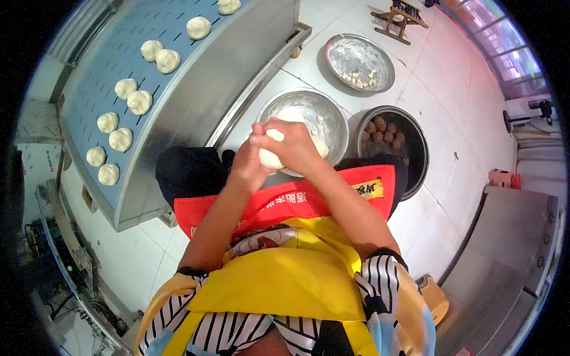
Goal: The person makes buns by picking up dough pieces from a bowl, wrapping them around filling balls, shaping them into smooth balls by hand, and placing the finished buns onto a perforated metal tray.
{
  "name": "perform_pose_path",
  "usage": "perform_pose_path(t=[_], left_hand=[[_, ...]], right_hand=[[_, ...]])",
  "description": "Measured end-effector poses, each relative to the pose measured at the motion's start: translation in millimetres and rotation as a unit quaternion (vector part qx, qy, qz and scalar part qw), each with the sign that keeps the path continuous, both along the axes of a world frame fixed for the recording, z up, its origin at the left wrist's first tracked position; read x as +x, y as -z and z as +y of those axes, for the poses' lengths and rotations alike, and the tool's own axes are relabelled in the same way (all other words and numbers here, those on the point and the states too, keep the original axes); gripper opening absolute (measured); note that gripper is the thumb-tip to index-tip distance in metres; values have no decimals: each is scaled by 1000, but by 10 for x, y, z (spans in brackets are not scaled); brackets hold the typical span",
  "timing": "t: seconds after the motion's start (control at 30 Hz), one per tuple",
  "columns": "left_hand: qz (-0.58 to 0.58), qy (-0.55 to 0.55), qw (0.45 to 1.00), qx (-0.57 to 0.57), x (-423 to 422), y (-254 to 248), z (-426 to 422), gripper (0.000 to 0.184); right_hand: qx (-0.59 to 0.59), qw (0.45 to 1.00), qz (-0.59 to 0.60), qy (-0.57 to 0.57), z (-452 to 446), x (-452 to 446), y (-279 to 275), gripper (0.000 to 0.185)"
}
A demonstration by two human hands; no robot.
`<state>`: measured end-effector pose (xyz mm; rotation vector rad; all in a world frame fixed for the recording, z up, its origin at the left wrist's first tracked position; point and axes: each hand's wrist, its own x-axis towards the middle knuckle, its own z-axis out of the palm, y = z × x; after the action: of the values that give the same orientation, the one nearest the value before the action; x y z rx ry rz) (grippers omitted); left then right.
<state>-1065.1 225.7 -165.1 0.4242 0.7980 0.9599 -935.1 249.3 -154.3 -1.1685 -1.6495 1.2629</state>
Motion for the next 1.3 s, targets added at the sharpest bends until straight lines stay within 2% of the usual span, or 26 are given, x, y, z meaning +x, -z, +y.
perform_pose_path(t=[0.03,0.07,0.13,0.2,0.23,0.33,0.37,0.47,0.53,0.57,0.6,0.67,0.77,0.87,0.9,0.93,0.97,1.0,1.07,1.1,1.17,1.23,1.3], left_hand=[[-20,-52,998,0,70,38,-13,58],[-40,-102,994,0,103,72,-16,57],[30,8,1000,2,-69,135,5,58],[58,125,990,-38,-200,-2,107,60],[39,127,991,0,-220,7,86,59],[-11,-62,998,9,54,110,7,58],[15,-66,997,-39,64,62,17,57],[40,-57,997,-38,1,126,57,59],[101,-68,989,78,-75,325,92,53],[131,-76,979,136,-89,344,112,51],[158,-95,972,148,-85,361,126,45],[211,-130,954,171,-53,376,130,34],[267,-155,922,234,-8,370,119,38],[397,-96,868,283,-148,573,193,52],[263,-61,950,155,-186,464,217,55],[117,-22,993,20,-229,345,230,59],[-33,17,993,-115,-266,258,252,62],[-136,111,980,-92,-305,372,284,65],[-328,294,897,-46,-371,711,301,70],[-113,187,976,-25,-281,499,193,70],[-45,25,995,83,-36,234,88,74],[-71,-40,986,145,-41,227,68,78],[-232,44,971,30,-218,192,119,78]], right_hand=[[88,992,-79,41,-15,-37,47,38],[79,996,-35,10,1,-47,18,37],[54,996,50,-47,-9,-37,-90,36],[-22,997,57,-48,-41,-18,-167,35],[-57,995,61,-50,-47,-17,-188,34],[139,988,-65,19,50,-38,120,38],[154,984,-84,-1,68,-37,138,42],[223,974,-31,-5,79,-50,110,51],[320,933,-142,82,53,-44,-31,52],[317,923,-194,96,26,-35,-85,50],[313,911,-245,109,-1,-26,-139,49],[199,915,-342,82,-98,-3,-185,43],[303,897,-309,93,-45,-1,-37,31],[345,893,-284,51,2,70,-71,24],[354,894,-274,16,20,94,-73,22],[362,894,-264,-18,25,116,-73,21],[369,893,-253,-52,30,134,-87,19],[367,891,-262,-52,47,145,-113,19],[358,890,-279,-51,56,151,-158,18],[345,901,-263,-9,74,167,-201,15],[366,902,-227,-20,120,223,-249,15],[371,899,-227,-52,141,266,-341,17],[376,896,-217,-88,119,243,-481,16]])
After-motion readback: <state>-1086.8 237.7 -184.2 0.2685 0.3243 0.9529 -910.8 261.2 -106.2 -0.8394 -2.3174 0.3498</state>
